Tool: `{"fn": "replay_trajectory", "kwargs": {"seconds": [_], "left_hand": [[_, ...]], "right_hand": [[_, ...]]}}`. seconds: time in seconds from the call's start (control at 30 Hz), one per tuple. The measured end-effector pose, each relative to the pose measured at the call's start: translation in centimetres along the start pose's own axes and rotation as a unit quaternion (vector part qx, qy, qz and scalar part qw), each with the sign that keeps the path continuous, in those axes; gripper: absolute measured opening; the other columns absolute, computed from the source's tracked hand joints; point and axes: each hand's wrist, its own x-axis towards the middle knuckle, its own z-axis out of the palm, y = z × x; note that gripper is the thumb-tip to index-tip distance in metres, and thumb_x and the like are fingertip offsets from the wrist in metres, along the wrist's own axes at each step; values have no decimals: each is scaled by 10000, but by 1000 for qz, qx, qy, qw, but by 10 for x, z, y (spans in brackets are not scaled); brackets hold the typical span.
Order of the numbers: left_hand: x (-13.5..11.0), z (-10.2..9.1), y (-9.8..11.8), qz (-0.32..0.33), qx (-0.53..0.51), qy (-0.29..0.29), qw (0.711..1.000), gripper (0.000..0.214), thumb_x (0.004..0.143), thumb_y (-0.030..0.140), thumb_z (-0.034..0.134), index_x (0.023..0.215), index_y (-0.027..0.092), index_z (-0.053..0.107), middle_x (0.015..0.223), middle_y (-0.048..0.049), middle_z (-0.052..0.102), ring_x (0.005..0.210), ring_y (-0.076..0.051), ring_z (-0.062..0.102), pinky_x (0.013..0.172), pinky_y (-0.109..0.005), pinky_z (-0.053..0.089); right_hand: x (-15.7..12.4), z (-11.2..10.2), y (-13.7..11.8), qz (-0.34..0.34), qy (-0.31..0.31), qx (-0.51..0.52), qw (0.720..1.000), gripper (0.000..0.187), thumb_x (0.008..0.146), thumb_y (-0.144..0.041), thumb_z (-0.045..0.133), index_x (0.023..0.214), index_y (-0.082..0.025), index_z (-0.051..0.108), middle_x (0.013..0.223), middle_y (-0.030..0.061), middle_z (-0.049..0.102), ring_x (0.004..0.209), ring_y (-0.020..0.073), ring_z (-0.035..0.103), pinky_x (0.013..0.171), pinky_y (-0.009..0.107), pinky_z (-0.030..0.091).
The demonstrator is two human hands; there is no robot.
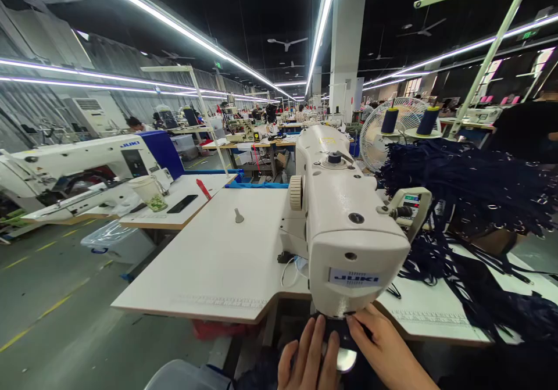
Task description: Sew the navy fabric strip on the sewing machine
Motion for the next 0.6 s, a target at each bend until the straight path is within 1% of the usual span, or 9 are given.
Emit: {"fn": "replay_trajectory", "kwargs": {"seconds": [0.1, 0.17, 0.27, 0.33, 0.37, 0.43, 0.5, 0.57, 0.6], "left_hand": [[-1, 2, -1, -5, 9, 16, 1000, 337, 954, 243, 384, 972, 260, 719, 1035, 5, 745, 942, -99, 690, 1120, -253, 238], [-2, 4, -1, -9, 13, 25, 1000, 352, 957, 252, 370, 950, 256, 721, 1013, 3, 750, 926, -95, 692, 1109, -246, 248], [-2, 5, 0, -9, 7, 34, 999, 361, 962, 267, 361, 941, 265, 722, 998, 11, 752, 917, -96, 690, 1071, -250, 286], [-2, 6, 0, -12, 4, 34, 999, 345, 958, 263, 376, 944, 275, 721, 995, 15, 753, 910, -108, 692, 1002, -263, 342], [-1, 6, 1, -13, 4, 32, 999, 335, 955, 259, 386, 946, 281, 720, 994, 19, 753, 903, -115, 694, 957, -272, 368], [1, 5, 2, -13, 7, 28, 999, 324, 954, 251, 395, 953, 291, 717, 993, 26, 753, 891, -128, 697, 871, -292, 399], [3, 4, 3, -7, 9, 26, 1000, 331, 963, 243, 384, 961, 292, 712, 989, 30, 752, 881, -136, 699, 825, -307, 411], [4, 3, 4, -5, 10, 16, 1000, 329, 974, 259, 379, 970, 298, 706, 977, 40, 754, 865, -136, 699, 807, -315, 414], [4, 2, 4, -7, 10, 8, 1000, 315, 975, 270, 390, 972, 304, 703, 972, 46, 754, 859, -136, 699, 802, -316, 414]], "right_hand": [[1, 2, 3, -2, 10, 4, 1000, 371, 977, -355, 356, 684, -221, 538, 849, 82, 582, 835, 224, 603, 845, 340, 507], [0, 3, 4, -6, 8, 15, 1000, 390, 984, -377, 349, 704, -215, 566, 880, 98, 600, 868, 233, 609, 865, 347, 505], [-1, 4, 7, -8, -2, 48, 999, 385, 996, -414, 343, 884, -201, 644, 1055, 133, 622, 1042, 252, 595, 967, 361, 467], [-4, 6, 11, 3, -2, 74, 997, 383, 996, -455, 361, 1071, -200, 636, 1171, 139, 609, 1176, 259, 544, 1043, 368, 413], [-6, 8, 15, 16, 3, 86, 996, 398, 994, -476, 369, 1159, -199, 604, 1183, 135, 611, 1203, 258, 531, 1057, 368, 401], [-12, 12, 26, 48, 27, 102, 993, 460, 991, -503, 375, 1302, -189, 502, 1100, 115, 640, 1116, 246, 585, 998, 350, 452], [-18, 18, 42, 66, 53, 107, 991, 493, 995, -500, 370, 1368, -182, 419, 981, 78, 654, 955, 226, 637, 879, 319, 513], [-26, 24, 63, 59, 60, 96, 992, 436, 996, -479, 381, 1318, -202, 477, 939, 60, 662, 894, 218, 648, 829, 301, 524], [-31, 27, 74, 52, 54, 85, 994, 389, 991, -469, 402, 1254, -219, 544, 963, 62, 674, 927, 224, 649, 848, 299, 519]]}}
